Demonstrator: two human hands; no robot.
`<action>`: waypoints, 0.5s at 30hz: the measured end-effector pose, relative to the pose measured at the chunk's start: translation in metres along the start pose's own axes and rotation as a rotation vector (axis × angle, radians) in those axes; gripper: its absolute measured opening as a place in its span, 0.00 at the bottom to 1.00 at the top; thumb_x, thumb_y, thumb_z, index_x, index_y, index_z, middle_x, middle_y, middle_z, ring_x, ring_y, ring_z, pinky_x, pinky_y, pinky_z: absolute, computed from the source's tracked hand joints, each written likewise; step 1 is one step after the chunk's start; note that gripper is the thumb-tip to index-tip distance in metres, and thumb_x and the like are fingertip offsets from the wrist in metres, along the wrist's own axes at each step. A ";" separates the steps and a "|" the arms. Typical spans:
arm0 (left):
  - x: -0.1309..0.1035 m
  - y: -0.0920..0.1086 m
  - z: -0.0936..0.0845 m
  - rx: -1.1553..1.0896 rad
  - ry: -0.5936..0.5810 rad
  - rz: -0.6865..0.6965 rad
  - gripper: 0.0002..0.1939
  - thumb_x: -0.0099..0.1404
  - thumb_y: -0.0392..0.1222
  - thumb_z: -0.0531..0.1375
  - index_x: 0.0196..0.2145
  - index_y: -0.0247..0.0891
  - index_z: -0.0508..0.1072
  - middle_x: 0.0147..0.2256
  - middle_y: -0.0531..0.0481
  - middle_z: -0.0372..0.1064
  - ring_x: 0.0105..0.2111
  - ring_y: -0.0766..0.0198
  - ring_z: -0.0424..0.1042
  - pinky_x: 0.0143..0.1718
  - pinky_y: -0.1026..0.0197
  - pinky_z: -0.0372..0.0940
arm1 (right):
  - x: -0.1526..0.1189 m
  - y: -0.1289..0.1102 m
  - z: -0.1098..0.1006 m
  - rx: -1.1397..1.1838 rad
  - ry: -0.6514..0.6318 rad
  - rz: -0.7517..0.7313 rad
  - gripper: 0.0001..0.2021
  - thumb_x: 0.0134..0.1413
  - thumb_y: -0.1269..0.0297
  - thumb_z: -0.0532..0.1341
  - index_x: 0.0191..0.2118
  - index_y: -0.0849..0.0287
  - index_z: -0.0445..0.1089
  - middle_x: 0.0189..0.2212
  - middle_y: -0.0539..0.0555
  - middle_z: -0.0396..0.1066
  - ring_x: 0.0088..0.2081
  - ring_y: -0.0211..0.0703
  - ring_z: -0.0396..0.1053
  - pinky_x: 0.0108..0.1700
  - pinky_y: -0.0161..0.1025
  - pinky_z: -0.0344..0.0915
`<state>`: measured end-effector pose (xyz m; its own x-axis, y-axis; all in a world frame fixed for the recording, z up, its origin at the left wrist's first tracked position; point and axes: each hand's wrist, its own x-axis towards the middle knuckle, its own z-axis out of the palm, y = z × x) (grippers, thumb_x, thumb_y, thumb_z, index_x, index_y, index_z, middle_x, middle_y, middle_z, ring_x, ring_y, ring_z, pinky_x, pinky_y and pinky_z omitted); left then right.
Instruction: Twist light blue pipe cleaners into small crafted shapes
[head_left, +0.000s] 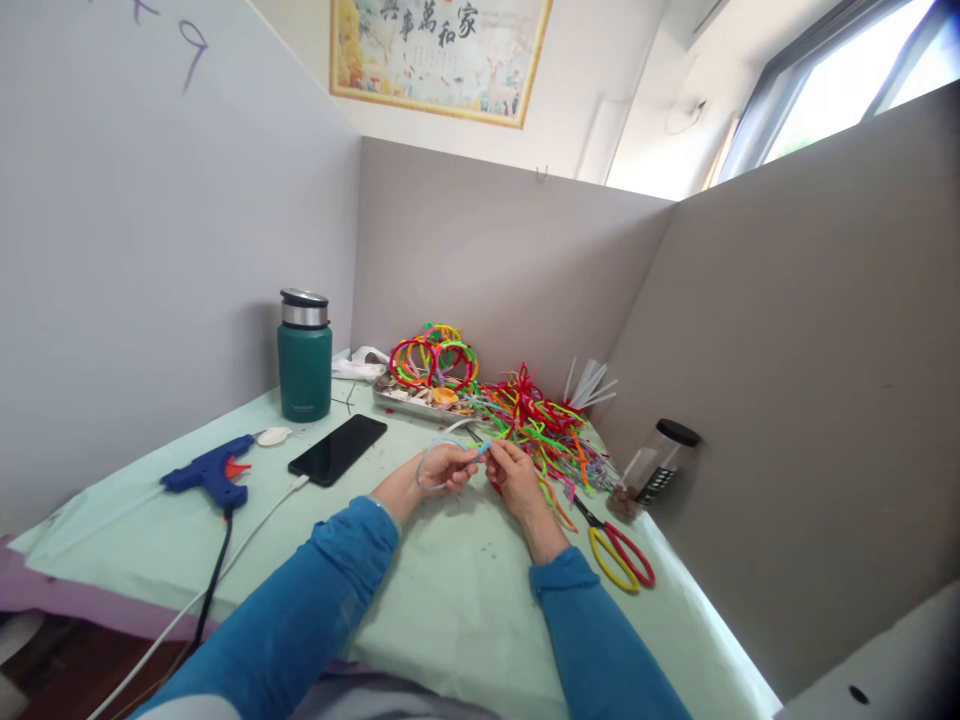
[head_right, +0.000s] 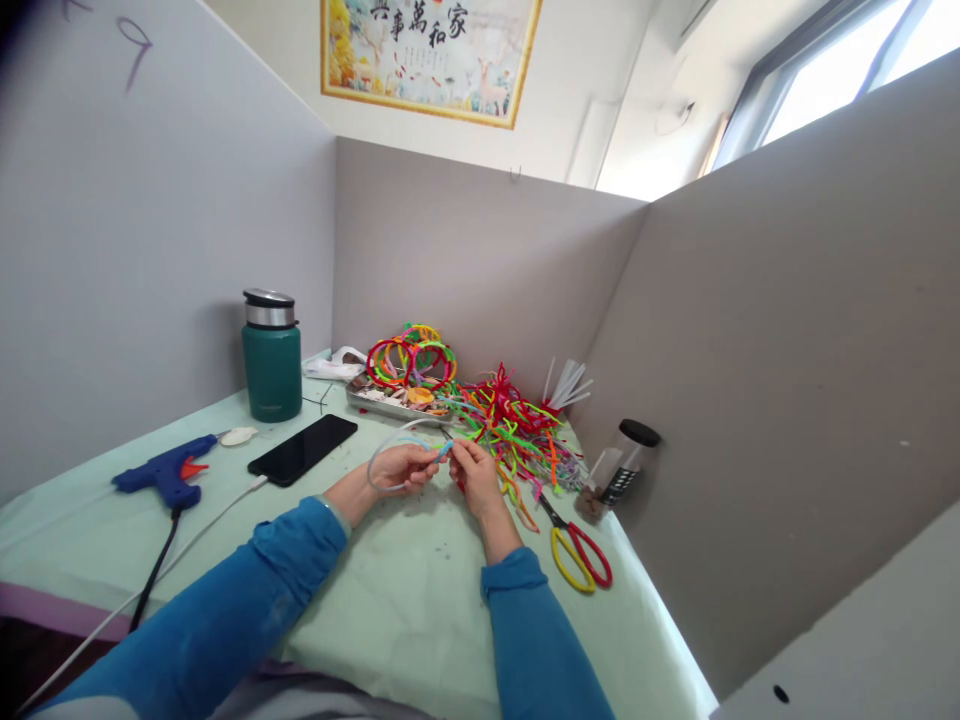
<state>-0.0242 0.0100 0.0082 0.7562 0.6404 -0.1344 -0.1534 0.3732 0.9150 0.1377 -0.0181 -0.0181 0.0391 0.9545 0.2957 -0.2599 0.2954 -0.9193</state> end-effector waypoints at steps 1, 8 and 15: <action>0.000 0.000 0.001 -0.005 0.001 -0.014 0.13 0.60 0.46 0.61 0.32 0.32 0.67 0.21 0.56 0.61 0.13 0.78 0.51 0.13 0.72 0.44 | 0.000 0.000 0.000 -0.006 0.002 0.003 0.15 0.43 0.52 0.66 0.33 0.58 0.71 0.21 0.47 0.64 0.20 0.33 0.56 0.23 0.32 0.53; -0.001 0.001 0.003 -0.023 0.011 -0.064 0.12 0.59 0.45 0.61 0.31 0.32 0.67 0.19 0.58 0.60 0.13 0.79 0.49 0.13 0.72 0.43 | 0.002 0.001 -0.001 -0.036 0.017 0.003 0.13 0.43 0.54 0.64 0.32 0.57 0.70 0.19 0.47 0.63 0.20 0.33 0.55 0.22 0.33 0.52; 0.002 -0.002 0.001 0.123 0.114 0.016 0.16 0.54 0.48 0.64 0.25 0.32 0.66 0.17 0.57 0.59 0.12 0.77 0.49 0.14 0.69 0.41 | 0.000 -0.001 0.000 -0.007 0.019 0.005 0.11 0.44 0.56 0.63 0.30 0.58 0.71 0.19 0.48 0.64 0.19 0.34 0.57 0.21 0.33 0.53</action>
<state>-0.0216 0.0096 0.0064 0.6765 0.7199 -0.1554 -0.0801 0.2817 0.9562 0.1379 -0.0183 -0.0168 0.0558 0.9567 0.2858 -0.2536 0.2904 -0.9227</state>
